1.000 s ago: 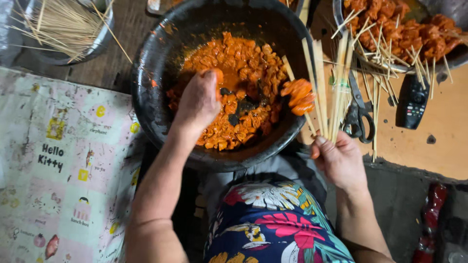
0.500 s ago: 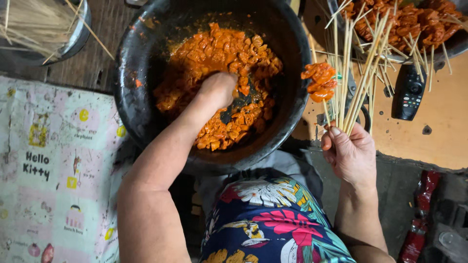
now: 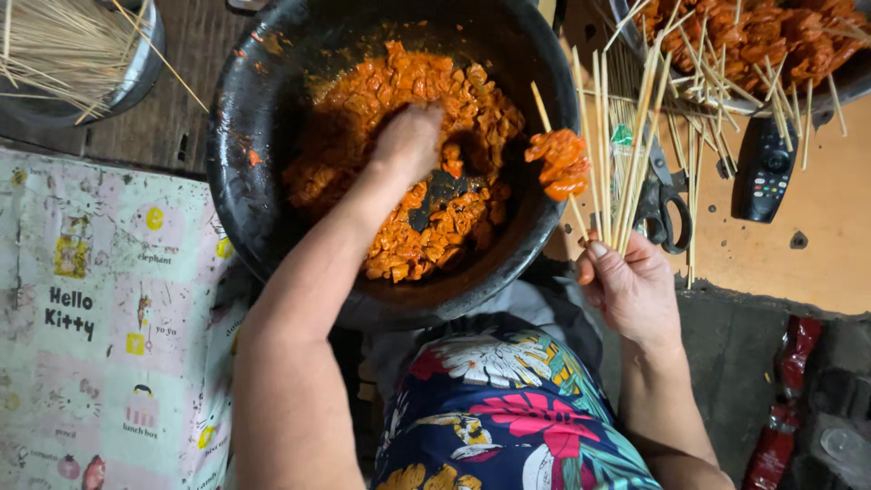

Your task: The person skewers pieces of marinated meat onto wooden sticks by hand. The person takes pieces from a large bowl, slides them onto a skewer, and places the completed skewers onto a metal tray or into a separate bowl.

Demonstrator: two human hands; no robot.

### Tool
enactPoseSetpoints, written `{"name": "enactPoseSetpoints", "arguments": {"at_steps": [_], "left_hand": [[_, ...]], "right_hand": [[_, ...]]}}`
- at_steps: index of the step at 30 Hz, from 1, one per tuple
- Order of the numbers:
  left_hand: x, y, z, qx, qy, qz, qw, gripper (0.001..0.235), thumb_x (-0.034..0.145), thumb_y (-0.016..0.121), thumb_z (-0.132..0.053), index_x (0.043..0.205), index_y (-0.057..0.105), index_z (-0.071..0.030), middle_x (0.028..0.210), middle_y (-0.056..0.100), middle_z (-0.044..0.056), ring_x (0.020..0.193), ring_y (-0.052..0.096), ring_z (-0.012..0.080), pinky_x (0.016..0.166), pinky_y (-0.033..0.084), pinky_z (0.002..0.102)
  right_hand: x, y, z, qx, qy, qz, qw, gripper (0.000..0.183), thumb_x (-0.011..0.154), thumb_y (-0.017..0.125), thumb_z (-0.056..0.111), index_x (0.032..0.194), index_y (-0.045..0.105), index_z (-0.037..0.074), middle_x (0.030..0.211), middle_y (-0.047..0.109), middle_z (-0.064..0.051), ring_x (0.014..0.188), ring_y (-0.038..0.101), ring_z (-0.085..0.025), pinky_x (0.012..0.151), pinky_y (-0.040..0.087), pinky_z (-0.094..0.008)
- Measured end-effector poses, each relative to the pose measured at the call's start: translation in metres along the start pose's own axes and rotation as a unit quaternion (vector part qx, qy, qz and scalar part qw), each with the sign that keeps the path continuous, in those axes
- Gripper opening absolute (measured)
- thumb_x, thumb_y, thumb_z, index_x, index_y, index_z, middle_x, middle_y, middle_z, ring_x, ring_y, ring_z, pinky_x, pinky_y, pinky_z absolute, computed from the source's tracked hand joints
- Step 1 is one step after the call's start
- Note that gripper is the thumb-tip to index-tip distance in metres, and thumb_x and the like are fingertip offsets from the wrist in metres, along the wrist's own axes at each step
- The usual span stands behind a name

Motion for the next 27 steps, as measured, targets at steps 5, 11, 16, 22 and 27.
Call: {"name": "enactPoseSetpoints", "arguments": {"at_steps": [5, 11, 16, 22, 27], "left_hand": [[0.004, 0.017, 0.014, -0.49, -0.165, 0.021, 0.856, 0.027, 0.096, 0.055, -0.006, 0.117, 0.069, 0.002, 0.102, 0.068, 0.017, 0.067, 0.048, 0.0187, 0.048, 0.039, 0.03], [-0.068, -0.077, -0.059, -0.526, -0.088, -0.001, 0.846, 0.029, 0.096, 0.054, -0.017, 0.124, 0.058, -0.01, 0.11, 0.071, 0.008, 0.085, 0.074, 0.0179, 0.065, 0.06, 0.03], [-0.098, -0.097, -0.101, -0.654, -0.048, -0.039, 0.754, 0.02, 0.1, 0.061, -0.012, 0.119, 0.059, -0.005, 0.102, 0.069, 0.014, 0.086, 0.072, 0.0258, 0.07, 0.06, 0.037], [-0.122, -0.098, -0.11, -0.695, 0.002, -0.067, 0.716, 0.017, 0.1, 0.06, -0.007, 0.117, 0.061, -0.006, 0.103, 0.067, 0.012, 0.089, 0.071, 0.0253, 0.077, 0.062, 0.041], [-0.128, -0.102, -0.113, -0.73, 0.04, -0.082, 0.677, 0.017, 0.1, 0.058, -0.003, 0.117, 0.06, -0.004, 0.101, 0.066, 0.013, 0.087, 0.07, 0.0277, 0.076, 0.064, 0.043]], "right_hand": [[-0.005, 0.004, -0.009, -0.046, 0.039, -0.006, 0.998, 0.014, 0.102, 0.06, 0.02, 0.1, 0.066, 0.008, 0.067, 0.062, 0.0, 0.046, 0.045, -0.006, 0.04, 0.034, -0.021], [-0.004, 0.023, -0.02, -0.044, 0.066, 0.052, 0.996, 0.011, 0.1, 0.061, 0.017, 0.098, 0.068, 0.009, 0.064, 0.062, 0.001, 0.045, 0.044, -0.006, 0.039, 0.032, -0.022], [-0.006, 0.039, -0.029, -0.076, 0.046, 0.113, 0.99, 0.02, 0.104, 0.06, 0.018, 0.089, 0.067, 0.006, 0.064, 0.063, 0.0, 0.044, 0.043, -0.005, 0.039, 0.032, -0.023], [-0.01, 0.05, -0.022, -0.1, 0.024, 0.115, 0.988, 0.018, 0.102, 0.059, 0.019, 0.09, 0.068, 0.008, 0.064, 0.063, 0.001, 0.044, 0.044, -0.005, 0.039, 0.034, -0.022], [-0.014, 0.053, -0.024, -0.086, 0.035, 0.123, 0.988, 0.021, 0.103, 0.059, 0.019, 0.089, 0.068, 0.007, 0.064, 0.062, 0.001, 0.044, 0.044, -0.006, 0.038, 0.033, -0.023]]}}
Point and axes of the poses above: each hand's wrist, its own x-axis towards the middle knuckle, its own y-axis out of the palm, z = x × y, the point moved 6 cm from there along x, towards the middle knuckle
